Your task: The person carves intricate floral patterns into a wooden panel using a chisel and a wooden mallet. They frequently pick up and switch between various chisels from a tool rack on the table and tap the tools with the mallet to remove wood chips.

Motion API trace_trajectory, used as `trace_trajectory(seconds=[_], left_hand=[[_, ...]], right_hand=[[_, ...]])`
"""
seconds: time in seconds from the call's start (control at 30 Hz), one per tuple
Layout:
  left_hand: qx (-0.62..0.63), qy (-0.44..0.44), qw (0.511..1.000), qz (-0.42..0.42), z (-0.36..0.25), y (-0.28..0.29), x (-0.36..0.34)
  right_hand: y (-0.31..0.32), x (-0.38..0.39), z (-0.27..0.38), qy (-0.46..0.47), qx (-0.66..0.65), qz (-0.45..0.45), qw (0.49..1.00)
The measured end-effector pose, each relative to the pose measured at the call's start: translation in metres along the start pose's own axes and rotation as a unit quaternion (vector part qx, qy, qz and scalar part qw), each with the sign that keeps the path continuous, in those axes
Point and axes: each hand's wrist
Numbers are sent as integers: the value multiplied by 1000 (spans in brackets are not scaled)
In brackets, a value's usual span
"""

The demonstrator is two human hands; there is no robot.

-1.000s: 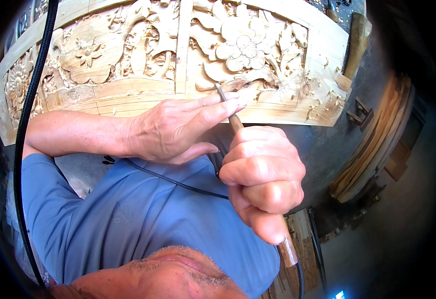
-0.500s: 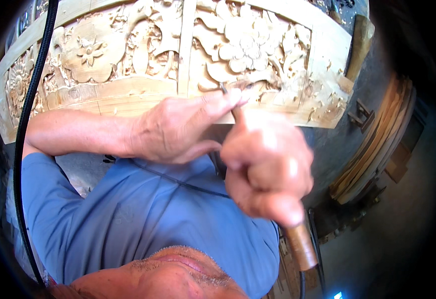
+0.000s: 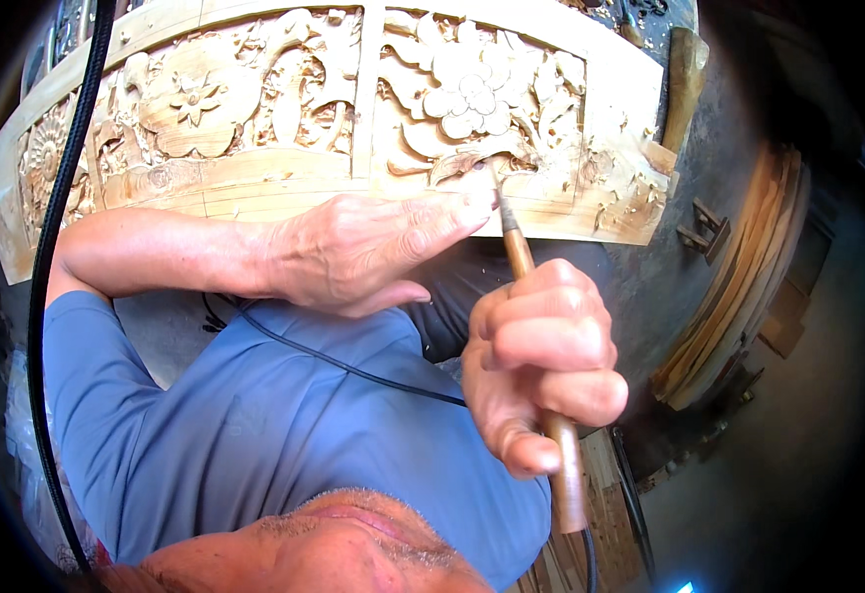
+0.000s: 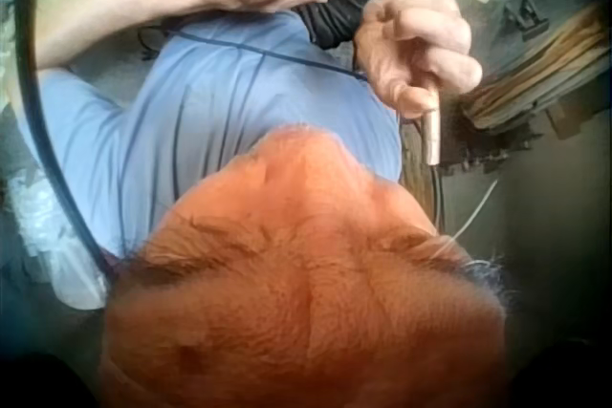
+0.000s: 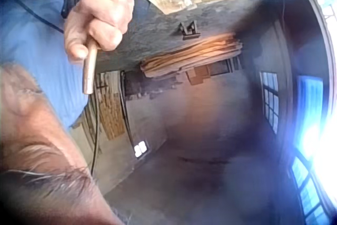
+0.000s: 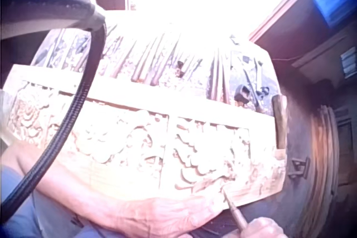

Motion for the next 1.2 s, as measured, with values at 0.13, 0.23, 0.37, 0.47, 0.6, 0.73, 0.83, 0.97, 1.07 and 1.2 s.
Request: trace_trajectory(seconds=[0.13,0.23,0.37,0.47,0.6,0.73,0.83,0.97,1.07,1.2], left_hand=[[19,8,1000,5,-2,0,0],[52,42,997,36,-4,0,1],[77,64,994,37,-2,0,-1],[72,66,995,17,-2,3,-4],[64,68,996,-1,-1,0,-2],[57,65,996,-22,-1,-7,1],[48,66,996,-27,-1,-8,4],[55,69,995,-43,0,-6,3],[42,71,995,-55,0,-10,4],[46,83,994,-49,0,-7,3]], right_hand=[[-2,-6,0,-38,-68,-27,997],[-2,-2,-8,-5,-89,-32,996],[0,1,-13,-31,-115,-15,993],[2,-4,-10,-57,-66,-8,996],[-5,-6,-12,-34,-57,-6,998],[-4,-12,-19,-27,-81,17,996],[1,-19,-25,-30,-113,62,991],[0,-21,-29,-31,-116,91,989],[0,-23,-30,-44,-121,102,986],[-2,-22,-31,-59,-107,103,987]])
Point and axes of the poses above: each hand's wrist, its own x-axis away from the middle knuckle, its own y-axis out of the back of the hand, z = x × y, and after that the axes turned 9 degrees about z, right-handed
